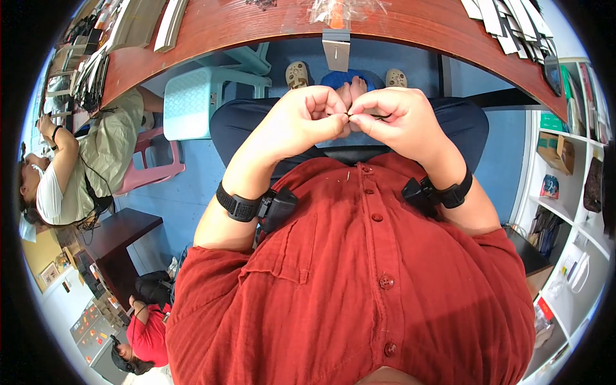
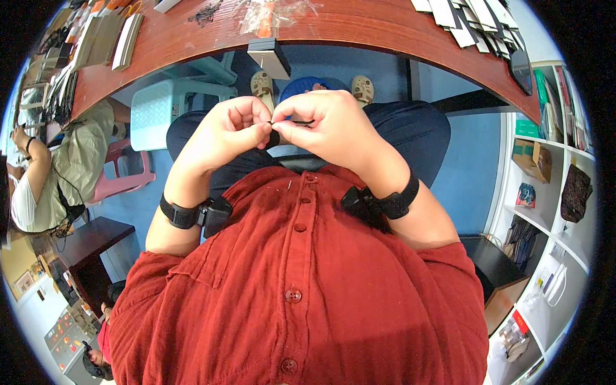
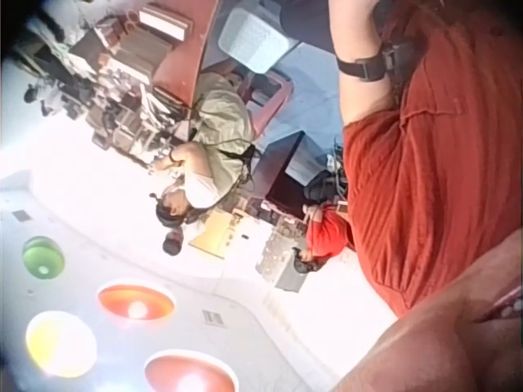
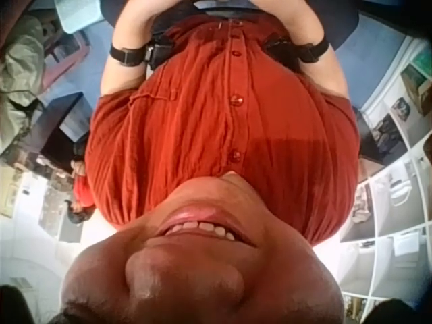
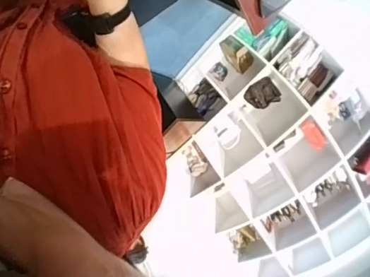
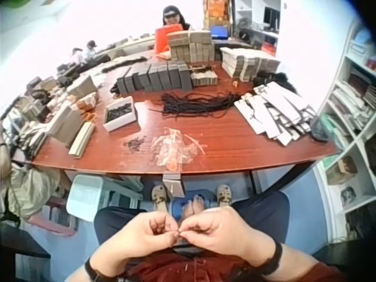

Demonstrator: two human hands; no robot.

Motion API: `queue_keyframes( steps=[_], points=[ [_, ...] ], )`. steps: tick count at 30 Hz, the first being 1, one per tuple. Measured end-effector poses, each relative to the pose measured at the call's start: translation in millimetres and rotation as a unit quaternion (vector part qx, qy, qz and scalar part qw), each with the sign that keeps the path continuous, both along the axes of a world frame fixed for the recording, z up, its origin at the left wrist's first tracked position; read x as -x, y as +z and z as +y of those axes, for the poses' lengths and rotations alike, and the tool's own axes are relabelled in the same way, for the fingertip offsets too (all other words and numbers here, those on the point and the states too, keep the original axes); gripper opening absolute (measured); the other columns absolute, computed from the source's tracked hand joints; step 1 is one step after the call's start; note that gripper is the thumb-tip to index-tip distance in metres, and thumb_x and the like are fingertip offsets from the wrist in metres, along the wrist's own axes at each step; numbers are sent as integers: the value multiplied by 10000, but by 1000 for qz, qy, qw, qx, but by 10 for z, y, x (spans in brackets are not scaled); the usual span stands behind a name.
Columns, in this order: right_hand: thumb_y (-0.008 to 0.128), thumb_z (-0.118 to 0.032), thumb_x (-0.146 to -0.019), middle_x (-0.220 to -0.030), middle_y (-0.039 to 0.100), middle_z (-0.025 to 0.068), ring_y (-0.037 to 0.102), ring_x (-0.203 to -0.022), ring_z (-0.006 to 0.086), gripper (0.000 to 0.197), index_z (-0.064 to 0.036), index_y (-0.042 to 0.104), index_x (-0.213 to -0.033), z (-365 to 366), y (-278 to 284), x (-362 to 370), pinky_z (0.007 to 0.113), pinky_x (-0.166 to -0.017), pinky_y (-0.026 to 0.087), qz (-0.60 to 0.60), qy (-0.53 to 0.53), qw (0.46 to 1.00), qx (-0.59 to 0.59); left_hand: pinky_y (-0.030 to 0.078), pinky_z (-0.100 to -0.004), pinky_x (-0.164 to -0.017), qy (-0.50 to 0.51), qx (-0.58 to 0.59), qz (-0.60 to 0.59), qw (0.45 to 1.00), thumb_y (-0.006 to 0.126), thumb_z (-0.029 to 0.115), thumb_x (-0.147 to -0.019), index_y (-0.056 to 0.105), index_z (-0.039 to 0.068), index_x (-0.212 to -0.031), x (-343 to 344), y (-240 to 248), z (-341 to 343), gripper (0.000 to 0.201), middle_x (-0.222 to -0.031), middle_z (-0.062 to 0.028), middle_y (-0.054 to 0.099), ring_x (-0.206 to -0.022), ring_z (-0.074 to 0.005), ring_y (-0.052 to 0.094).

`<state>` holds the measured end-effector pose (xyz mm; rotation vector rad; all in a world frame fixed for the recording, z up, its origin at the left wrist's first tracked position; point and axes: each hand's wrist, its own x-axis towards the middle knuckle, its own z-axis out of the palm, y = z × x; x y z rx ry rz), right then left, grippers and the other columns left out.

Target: Threading cords through holes in tags to assemble them.

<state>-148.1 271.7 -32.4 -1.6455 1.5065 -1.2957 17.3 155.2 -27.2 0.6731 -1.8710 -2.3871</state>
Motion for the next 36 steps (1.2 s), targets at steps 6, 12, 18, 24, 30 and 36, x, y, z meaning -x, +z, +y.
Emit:
queue_keyframes(
  steps=[6,12,18,24,30,36],
  points=[
    [629,-159,-738,-681,598,62,598,-668,243,91,-79,622,-782,25,130,14,338,-614,472,206,-7,977,48,449,-214,-634,16,37,-45,998,609,119,-847,599,20,-887,-4,40,0,107,-772,-10,597,-680,-70,538],
    [623,-176,-748,-738,605,91,595,-677,232,151,-71,615,-855,28,206,34,324,-601,480,276,8,961,31,426,-196,-621,35,41,-37,998,607,119,-846,589,25,-861,22,45,49,96,-766,17,581,-682,-49,514],
    [639,-59,-794,-725,596,25,547,-638,56,154,6,603,-929,49,92,-18,197,-586,453,-255,5,953,-164,394,-173,-594,66,65,-10,996,619,74,-821,572,37,-854,68,100,63,69,-758,48,549,-682,-22,479],
    [636,-32,-785,-680,533,-34,484,-625,16,88,6,598,-855,13,82,-21,175,-551,421,-278,-19,945,-171,407,-189,-575,58,187,-44,980,642,72,-801,584,33,-828,74,251,85,75,-748,41,559,-663,-30,487],
    [625,-58,-716,-611,524,67,485,-515,129,98,-29,550,-771,-24,61,-81,255,-492,407,-72,-99,990,-75,453,-266,-577,81,488,-20,869,672,89,-769,583,9,-771,121,265,173,120,-708,-80,573,-627,-169,560],
    [629,-69,-727,-645,548,88,546,-537,210,111,-47,550,-801,-7,117,-183,303,-505,440,-5,-181,983,-9,443,-274,-564,99,528,58,841,640,64,-784,571,3,-773,156,265,164,92,-691,-90,564,-616,-190,553]
  ],
)
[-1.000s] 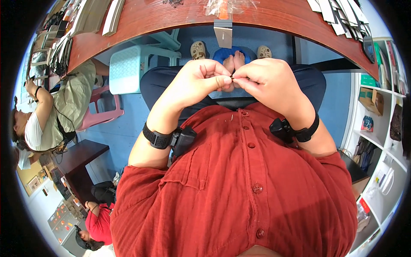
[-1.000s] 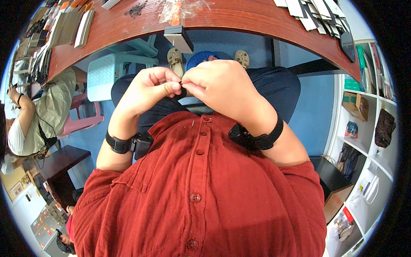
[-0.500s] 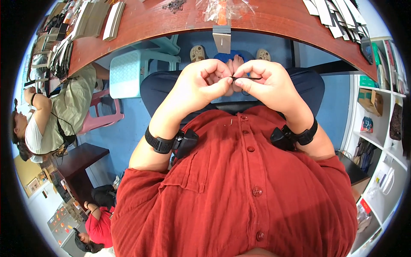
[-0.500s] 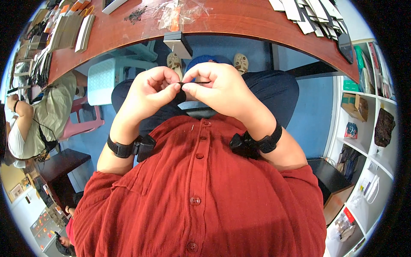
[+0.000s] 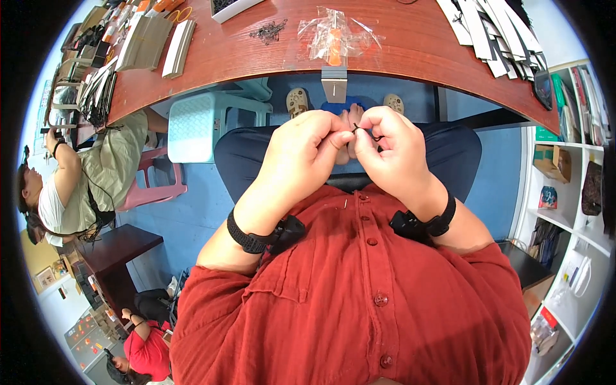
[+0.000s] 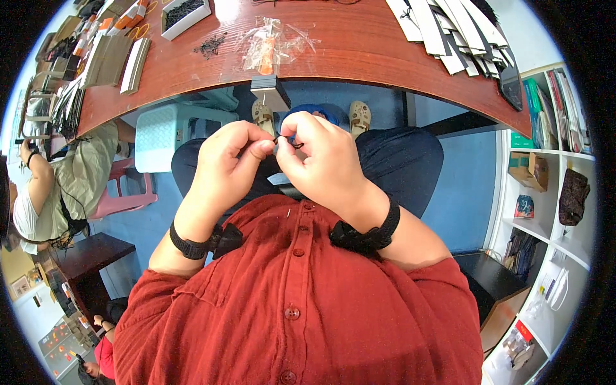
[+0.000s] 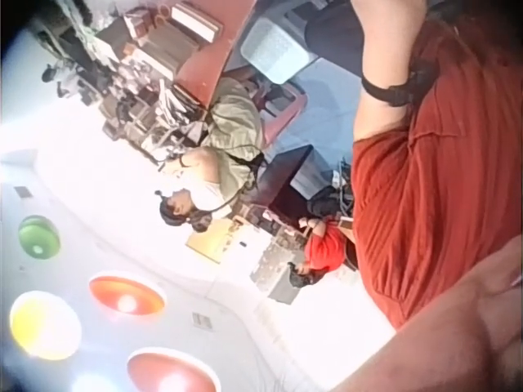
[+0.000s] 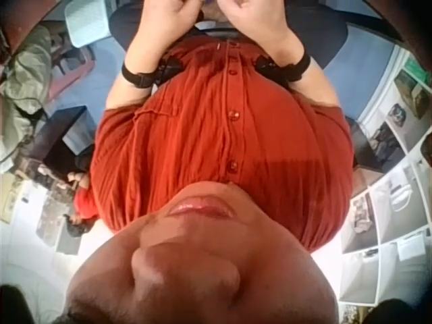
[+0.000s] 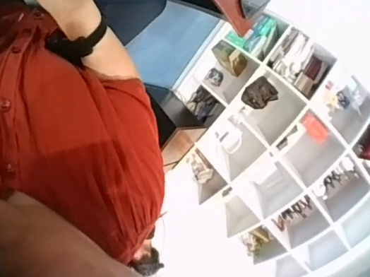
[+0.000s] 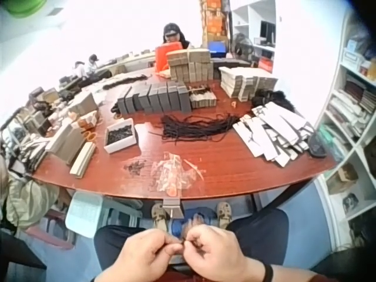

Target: Threading cords through holes in tags to assemble them.

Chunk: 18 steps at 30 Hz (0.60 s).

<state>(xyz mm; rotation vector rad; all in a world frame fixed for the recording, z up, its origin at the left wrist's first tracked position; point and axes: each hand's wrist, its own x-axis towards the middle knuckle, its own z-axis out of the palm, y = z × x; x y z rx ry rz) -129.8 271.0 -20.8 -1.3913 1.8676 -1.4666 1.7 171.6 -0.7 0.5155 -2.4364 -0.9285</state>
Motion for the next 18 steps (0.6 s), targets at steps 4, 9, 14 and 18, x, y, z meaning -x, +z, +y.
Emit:
queue_keyframes(
  steps=[4,9,14,18],
  points=[
    [627,-68,-745,-686,575,93,571,-562,235,106,-51,560,-825,-8,20,55,320,-517,450,64,30,996,53,436,-235,-590,33,-196,3,980,602,51,-828,583,11,-821,-19,-34,51,45,-747,-48,571,-656,-125,545],
    [630,-69,-750,-705,596,104,591,-586,242,99,-52,570,-826,-8,0,51,322,-531,452,43,55,996,62,441,-209,-654,57,-372,97,921,586,39,-848,579,18,-871,-6,-100,90,31,-856,-21,568,-740,-77,529],
    [638,-66,-755,-679,590,98,581,-571,239,89,-47,583,-824,-11,-48,70,314,-532,448,7,66,997,50,430,-210,-715,18,-308,72,949,586,10,-835,559,11,-899,-44,-116,36,69,-913,-34,548,-795,-78,516],
    [644,-48,-771,-665,589,59,543,-554,141,95,-25,596,-849,6,-78,34,256,-532,430,-165,80,982,49,425,-206,-718,5,-282,90,955,576,-2,-833,551,11,-879,-76,-203,-2,54,-973,-48,551,-787,-79,517]
  ],
)
